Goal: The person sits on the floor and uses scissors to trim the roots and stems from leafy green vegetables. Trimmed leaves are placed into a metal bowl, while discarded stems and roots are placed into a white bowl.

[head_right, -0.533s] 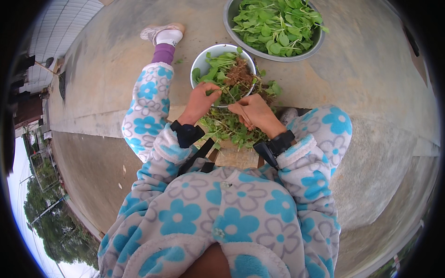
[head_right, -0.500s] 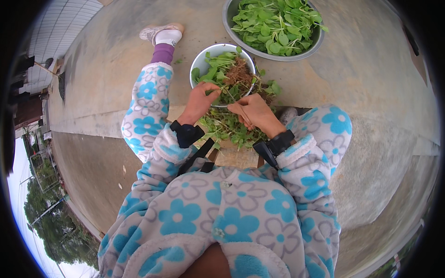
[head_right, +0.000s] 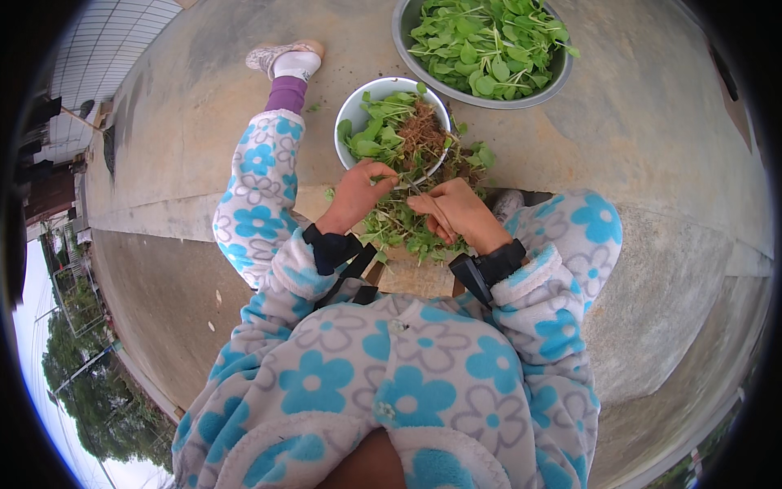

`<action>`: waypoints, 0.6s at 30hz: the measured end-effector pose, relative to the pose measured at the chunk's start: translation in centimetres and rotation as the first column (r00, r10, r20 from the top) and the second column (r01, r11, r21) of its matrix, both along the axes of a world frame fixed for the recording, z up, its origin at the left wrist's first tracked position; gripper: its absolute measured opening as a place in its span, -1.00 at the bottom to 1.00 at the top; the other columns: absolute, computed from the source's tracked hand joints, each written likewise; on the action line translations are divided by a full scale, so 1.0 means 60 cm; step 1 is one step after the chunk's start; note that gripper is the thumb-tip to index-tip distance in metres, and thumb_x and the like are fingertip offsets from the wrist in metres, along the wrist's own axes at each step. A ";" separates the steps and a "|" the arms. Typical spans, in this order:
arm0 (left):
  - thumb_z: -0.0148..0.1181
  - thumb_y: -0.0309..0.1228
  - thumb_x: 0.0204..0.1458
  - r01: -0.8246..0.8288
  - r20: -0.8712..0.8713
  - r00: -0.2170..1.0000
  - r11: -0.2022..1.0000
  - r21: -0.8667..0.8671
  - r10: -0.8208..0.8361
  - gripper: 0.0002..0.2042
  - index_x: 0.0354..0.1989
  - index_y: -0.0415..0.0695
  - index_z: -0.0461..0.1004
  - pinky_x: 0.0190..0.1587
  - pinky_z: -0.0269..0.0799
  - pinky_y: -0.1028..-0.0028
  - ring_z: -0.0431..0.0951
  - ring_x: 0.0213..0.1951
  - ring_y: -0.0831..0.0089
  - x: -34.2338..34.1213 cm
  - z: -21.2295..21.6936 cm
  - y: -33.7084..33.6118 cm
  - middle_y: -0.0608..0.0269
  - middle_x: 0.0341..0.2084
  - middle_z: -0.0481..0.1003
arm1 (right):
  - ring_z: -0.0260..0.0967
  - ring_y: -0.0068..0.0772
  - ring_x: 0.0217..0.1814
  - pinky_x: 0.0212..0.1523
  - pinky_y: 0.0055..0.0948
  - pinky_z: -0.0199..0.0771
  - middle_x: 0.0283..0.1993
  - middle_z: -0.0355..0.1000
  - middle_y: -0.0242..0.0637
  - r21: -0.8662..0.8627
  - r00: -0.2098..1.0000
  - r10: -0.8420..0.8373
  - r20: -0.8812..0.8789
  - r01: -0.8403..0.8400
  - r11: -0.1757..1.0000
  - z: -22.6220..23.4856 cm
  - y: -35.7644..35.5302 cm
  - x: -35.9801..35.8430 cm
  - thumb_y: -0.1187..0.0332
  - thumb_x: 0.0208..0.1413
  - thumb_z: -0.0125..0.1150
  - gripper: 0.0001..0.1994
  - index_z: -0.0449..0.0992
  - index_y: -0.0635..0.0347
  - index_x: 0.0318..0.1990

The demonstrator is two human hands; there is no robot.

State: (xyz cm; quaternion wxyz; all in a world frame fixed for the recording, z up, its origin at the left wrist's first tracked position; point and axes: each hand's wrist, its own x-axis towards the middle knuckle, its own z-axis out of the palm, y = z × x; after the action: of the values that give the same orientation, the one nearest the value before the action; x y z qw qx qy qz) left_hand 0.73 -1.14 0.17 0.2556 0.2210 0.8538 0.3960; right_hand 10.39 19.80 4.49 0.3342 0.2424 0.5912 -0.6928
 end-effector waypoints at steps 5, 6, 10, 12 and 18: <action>0.28 -0.38 0.13 -0.090 0.122 0.989 0.995 0.034 0.086 -0.83 -0.21 -0.24 0.60 -0.19 0.39 0.42 0.50 -0.27 0.43 -0.002 0.013 -0.027 0.23 -0.32 0.51 | 0.23 -0.60 -0.77 -0.73 -0.56 0.16 -0.71 0.33 -0.36 0.131 0.998 -0.020 0.058 0.012 0.991 0.014 0.018 0.011 -0.01 0.14 0.35 -0.53 0.57 0.35 -0.36; 0.28 -0.38 0.14 -0.147 0.132 0.982 0.987 0.065 0.138 -0.82 -0.21 -0.25 0.60 -0.21 0.39 0.44 0.50 -0.30 0.48 -0.009 0.019 -0.030 0.26 -0.33 0.53 | 0.24 -0.59 -0.77 -0.73 -0.56 0.16 -0.70 0.33 -0.36 0.119 0.999 -0.028 0.036 0.024 0.993 0.017 0.020 0.012 -0.01 0.14 0.34 -0.53 0.57 0.36 -0.35; 0.30 -0.35 0.09 -0.225 0.156 0.964 0.973 0.052 0.215 -0.78 -0.20 -0.25 0.62 -0.18 0.43 0.36 0.57 -0.29 0.26 -0.063 0.057 -0.012 0.02 -0.33 0.59 | 0.24 -0.58 -0.77 -0.74 -0.55 0.17 -0.69 0.33 -0.36 0.070 0.997 -0.073 0.005 0.073 0.995 0.021 0.023 0.011 -0.04 0.15 0.33 -0.50 0.55 0.36 -0.31; 0.30 -0.34 0.09 -0.142 0.066 0.988 0.990 -0.002 0.142 -0.77 -0.21 -0.26 0.63 -0.19 0.44 0.37 0.57 -0.30 0.28 -0.102 0.082 0.020 0.04 -0.33 0.61 | 0.24 -0.58 -0.77 -0.74 -0.55 0.16 -0.69 0.34 -0.35 0.063 0.995 -0.098 -0.009 0.098 0.993 0.019 0.024 0.012 -0.05 0.16 0.32 -0.50 0.54 0.35 -0.31; 0.25 -0.28 0.13 -0.071 -0.171 0.977 0.954 0.292 0.125 -0.68 -0.07 -0.27 0.60 -0.07 0.47 0.34 0.60 -0.23 0.25 -0.243 0.123 0.197 -0.01 -0.17 0.63 | 0.22 -0.57 -0.78 -0.75 -0.54 0.15 -0.67 0.34 -0.35 0.044 0.985 -0.170 -0.020 0.170 0.984 0.010 0.033 0.017 -0.02 0.18 0.31 -0.54 0.53 0.31 -0.34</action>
State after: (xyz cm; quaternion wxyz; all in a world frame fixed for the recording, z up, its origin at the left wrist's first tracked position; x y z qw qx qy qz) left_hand -13.88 10.70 7.56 0.1198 0.2488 0.8183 0.5041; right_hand 11.41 21.75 5.12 0.2635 0.2939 0.5865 -0.7072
